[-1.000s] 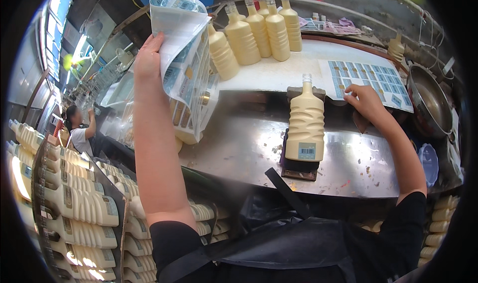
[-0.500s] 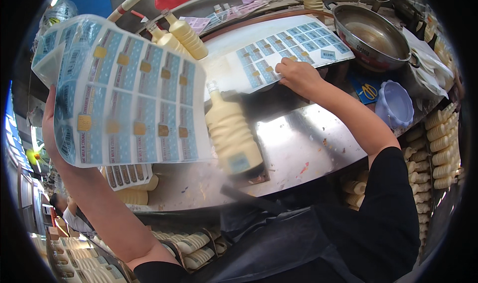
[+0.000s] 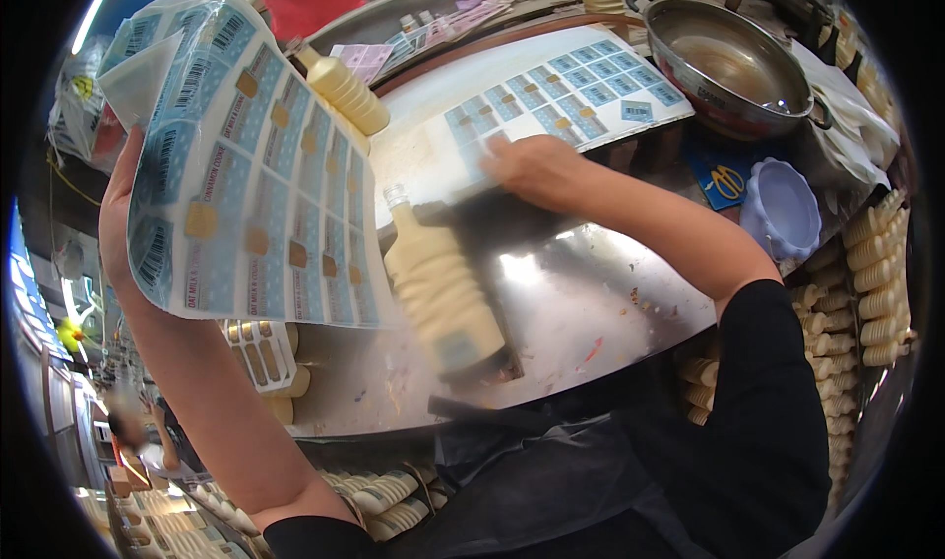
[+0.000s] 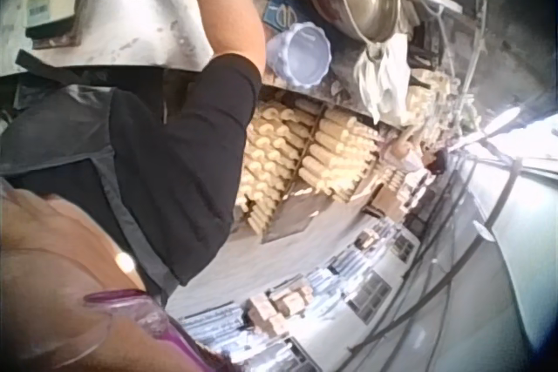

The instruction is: The person applies adhesive labels to the bodies of plastic bottles. They peel each label from a sheet, place it on a bottle, and smooth it down by hand. Labeled bottles are set aside on the work surface.

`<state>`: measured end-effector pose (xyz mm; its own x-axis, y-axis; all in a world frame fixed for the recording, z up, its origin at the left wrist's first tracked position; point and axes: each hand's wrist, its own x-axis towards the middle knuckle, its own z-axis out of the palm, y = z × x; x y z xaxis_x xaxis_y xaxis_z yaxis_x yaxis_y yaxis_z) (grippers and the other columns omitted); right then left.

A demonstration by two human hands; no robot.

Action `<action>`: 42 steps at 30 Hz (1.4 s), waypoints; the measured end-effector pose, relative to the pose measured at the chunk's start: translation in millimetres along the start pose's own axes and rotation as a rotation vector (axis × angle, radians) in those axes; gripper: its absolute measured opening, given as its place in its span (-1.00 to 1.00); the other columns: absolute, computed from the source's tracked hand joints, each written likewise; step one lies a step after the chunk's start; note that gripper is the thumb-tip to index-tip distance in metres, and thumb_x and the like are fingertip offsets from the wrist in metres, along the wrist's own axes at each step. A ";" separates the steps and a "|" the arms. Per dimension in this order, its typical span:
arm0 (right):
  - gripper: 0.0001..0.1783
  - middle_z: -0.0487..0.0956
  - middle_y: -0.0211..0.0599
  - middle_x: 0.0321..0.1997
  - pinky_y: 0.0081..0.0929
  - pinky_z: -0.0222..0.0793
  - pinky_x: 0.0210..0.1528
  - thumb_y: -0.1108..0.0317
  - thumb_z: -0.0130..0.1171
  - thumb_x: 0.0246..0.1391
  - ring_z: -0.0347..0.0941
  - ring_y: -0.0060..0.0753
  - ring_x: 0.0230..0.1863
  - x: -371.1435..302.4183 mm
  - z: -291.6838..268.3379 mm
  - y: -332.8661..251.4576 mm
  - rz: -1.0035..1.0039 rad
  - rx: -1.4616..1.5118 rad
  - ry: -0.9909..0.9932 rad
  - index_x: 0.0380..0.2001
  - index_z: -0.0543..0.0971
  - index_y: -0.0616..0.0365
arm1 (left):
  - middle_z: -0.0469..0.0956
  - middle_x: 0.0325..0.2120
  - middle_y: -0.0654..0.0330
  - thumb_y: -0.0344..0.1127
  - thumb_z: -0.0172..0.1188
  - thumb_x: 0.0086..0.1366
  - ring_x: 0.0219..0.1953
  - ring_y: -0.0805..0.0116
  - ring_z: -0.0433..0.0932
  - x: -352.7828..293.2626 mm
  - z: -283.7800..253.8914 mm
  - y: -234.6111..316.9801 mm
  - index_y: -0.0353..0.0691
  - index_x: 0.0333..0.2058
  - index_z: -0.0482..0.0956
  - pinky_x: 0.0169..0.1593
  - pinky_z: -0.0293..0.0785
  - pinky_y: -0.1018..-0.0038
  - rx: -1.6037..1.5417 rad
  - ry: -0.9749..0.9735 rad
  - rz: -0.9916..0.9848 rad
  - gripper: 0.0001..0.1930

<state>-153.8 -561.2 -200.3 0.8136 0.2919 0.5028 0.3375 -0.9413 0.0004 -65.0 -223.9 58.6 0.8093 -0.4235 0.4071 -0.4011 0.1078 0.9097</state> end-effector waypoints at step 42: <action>-0.79 0.60 -0.02 -0.35 -0.07 0.40 -0.20 0.29 0.14 0.23 0.54 0.13 -0.26 55.4 -65.4 43.1 0.376 0.318 0.576 -0.31 0.59 0.24 | -0.08 0.52 0.04 0.35 0.28 0.23 0.50 -0.18 -0.03 49.5 160.0 -229.6 -0.13 0.48 0.08 0.38 0.18 -0.10 0.228 -0.021 -0.713 0.04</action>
<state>-125.2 -596.7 -115.9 0.5543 -0.2562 0.7919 0.2772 -0.8403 -0.4659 -1.6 -413.5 -143.3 0.8988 -0.3384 -0.2788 0.1370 -0.3872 0.9118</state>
